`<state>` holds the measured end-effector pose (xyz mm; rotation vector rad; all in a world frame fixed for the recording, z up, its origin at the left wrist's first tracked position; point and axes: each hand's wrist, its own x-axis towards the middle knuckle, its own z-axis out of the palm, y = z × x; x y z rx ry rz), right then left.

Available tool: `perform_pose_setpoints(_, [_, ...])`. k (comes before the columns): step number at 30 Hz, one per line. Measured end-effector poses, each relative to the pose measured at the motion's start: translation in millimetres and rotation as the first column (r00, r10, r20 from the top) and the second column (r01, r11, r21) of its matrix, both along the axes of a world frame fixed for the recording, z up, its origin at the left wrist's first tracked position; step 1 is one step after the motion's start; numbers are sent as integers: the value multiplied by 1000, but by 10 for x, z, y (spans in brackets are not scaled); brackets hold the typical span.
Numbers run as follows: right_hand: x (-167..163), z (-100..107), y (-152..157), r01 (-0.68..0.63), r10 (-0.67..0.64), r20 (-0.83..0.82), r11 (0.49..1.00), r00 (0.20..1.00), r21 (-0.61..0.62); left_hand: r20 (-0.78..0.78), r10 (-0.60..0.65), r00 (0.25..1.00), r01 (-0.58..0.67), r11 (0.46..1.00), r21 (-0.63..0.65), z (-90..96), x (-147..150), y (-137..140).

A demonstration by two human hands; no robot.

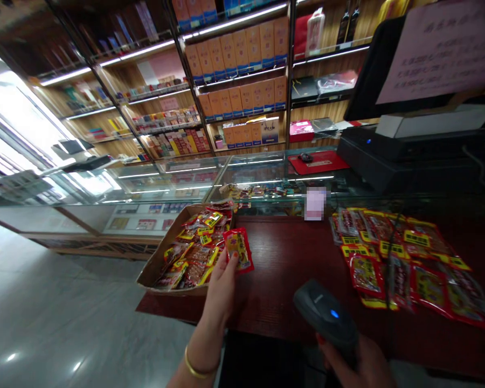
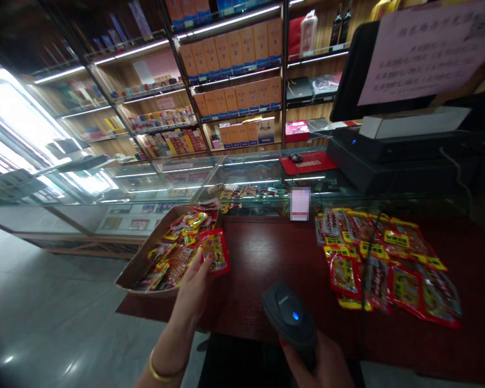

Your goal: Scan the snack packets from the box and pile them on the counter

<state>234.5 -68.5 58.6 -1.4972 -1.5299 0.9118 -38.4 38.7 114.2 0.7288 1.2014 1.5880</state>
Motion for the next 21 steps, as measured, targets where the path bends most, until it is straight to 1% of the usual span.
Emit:
perform_pose_setpoints(3, [-160, 194, -33, 26, -26, -51, 1000, 998, -1, 111, -27, 993, 33, 998, -46, -142, 291, 3])
perform_pose_setpoints(6, [-243, 282, -62, 55, -57, -71, 998, 996, -26, 204, -63, 977, 73, 996, -41, -154, 427, -19])
perform_pose_setpoints(10, [-220, 250, -63, 33, -35, -32, 997, 999, -63, 233, -83, 969, 91, 996, -20, -126, 477, -47])
perform_pose_setpoints(14, [-164, 216, -41, -28, 28, 9, 999, 1000, -47, 206, -94, 974, 106, 993, -47, -136, 486, -37])
perform_pose_setpoints(16, [-155, 242, -49, 11, -11, -12, 999, 1000, -40, 206, -101, 973, 119, 990, -78, -144, 536, -21])
perform_pose_setpoints(18, [-145, 272, -77, 85, -86, -72, 996, 994, -16, 231, -159, 960, 189, 975, -117, -152, 659, -3])
perform_pose_setpoints(19, [-131, 278, -98, 126, -125, -107, 992, 986, 9, 249, -214, 944, 253, 958, -137, -158, 756, 6])
perform_pose_setpoints(21, [-70, 256, -159, 213, -200, -167, 975, 965, 62, 299, -369, 880, 425, 893, -148, -179, 1027, 25])
